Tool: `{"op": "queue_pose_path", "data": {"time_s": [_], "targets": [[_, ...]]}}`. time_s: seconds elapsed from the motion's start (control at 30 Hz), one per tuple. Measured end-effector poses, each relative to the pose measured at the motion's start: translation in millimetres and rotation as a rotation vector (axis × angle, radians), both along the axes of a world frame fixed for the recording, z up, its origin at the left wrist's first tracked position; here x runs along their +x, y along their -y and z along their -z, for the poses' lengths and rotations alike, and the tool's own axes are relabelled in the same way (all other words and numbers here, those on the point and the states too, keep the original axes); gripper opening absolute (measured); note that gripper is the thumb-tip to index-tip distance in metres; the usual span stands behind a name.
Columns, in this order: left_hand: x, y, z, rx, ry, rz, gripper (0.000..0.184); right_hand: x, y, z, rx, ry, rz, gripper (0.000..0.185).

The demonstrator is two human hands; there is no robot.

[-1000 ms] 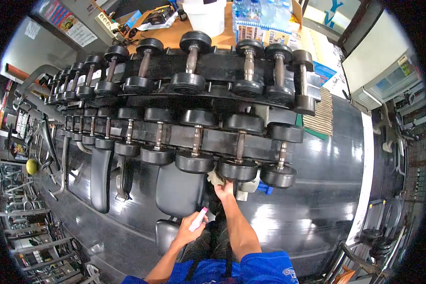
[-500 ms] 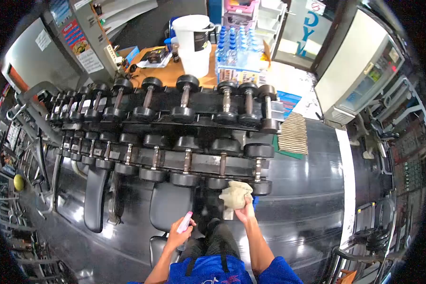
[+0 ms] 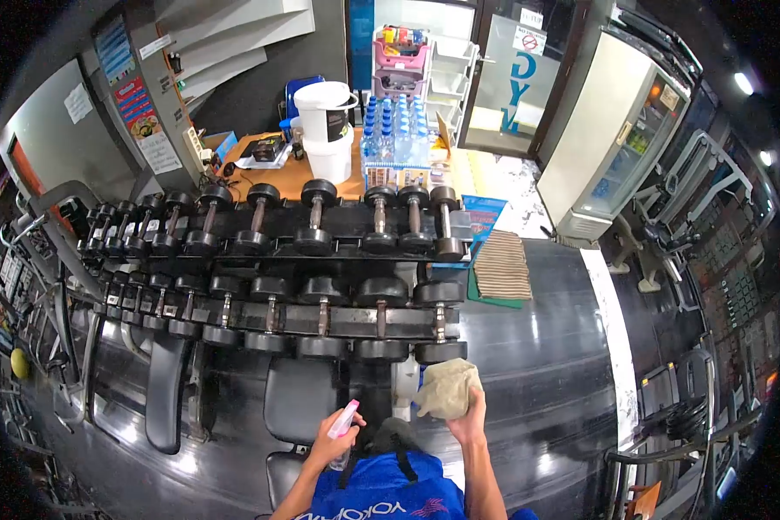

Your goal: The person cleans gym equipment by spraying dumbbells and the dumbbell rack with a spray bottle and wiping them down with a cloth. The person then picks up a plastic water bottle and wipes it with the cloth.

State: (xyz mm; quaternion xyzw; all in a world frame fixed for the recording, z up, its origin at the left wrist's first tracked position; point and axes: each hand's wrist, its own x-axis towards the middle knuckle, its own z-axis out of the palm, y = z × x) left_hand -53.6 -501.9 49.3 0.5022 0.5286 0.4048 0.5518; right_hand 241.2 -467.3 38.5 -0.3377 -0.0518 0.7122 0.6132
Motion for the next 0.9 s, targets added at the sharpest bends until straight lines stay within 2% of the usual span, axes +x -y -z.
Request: {"op": "queue_pose_path", "data": {"time_s": [0.07, 0.1, 0.2, 0.33, 0.37, 0.5, 0.57, 0.67, 0.77, 0.9], "targets": [[0, 10, 1, 0.049, 0.037, -0.025, 0.017, 7, 10, 5, 0.042, -0.08, -0.026, 0.06], [-1, 11, 1, 0.079, 0.021, -0.018, 0.017, 2, 8, -13, 0.108, -0.088, -0.067, 0.055], [-7, 14, -2, 0.053, -0.005, -0.009, 0.018, 1, 3, -19, 0.113, 0.095, -0.098, 0.058], [-7, 5, -16, -0.032, 0.002, -0.016, 0.017, 6, -3, -43, 0.202, 0.074, 0.004, 0.059], [-5, 0, -21, 0.073, -0.042, -0.006, 0.017, 12, -5, -44, 0.225, 0.08, 0.009, 0.055], [15, -27, -29, -0.006, -0.011, 0.012, 0.017, 40, -6, -50, 0.233, 0.226, 0.039, 0.055], [32, -42, -33, 0.034, -0.025, 0.025, 0.017, 59, -10, -49, 0.228, 0.297, 0.025, 0.056], [62, -63, -41, 0.059, -0.002, 0.023, 0.016, 84, -20, -47, 0.206, 0.268, 0.053, 0.054], [93, -79, -48, 0.032, 0.07, -0.005, 0.013, 108, -36, -35, 0.077, 0.092, 0.095, 0.052], [129, -96, -49, 0.039, 0.05, -0.026, 0.01, 131, -70, -32, 0.088, 0.012, 0.104, 0.059]]}}
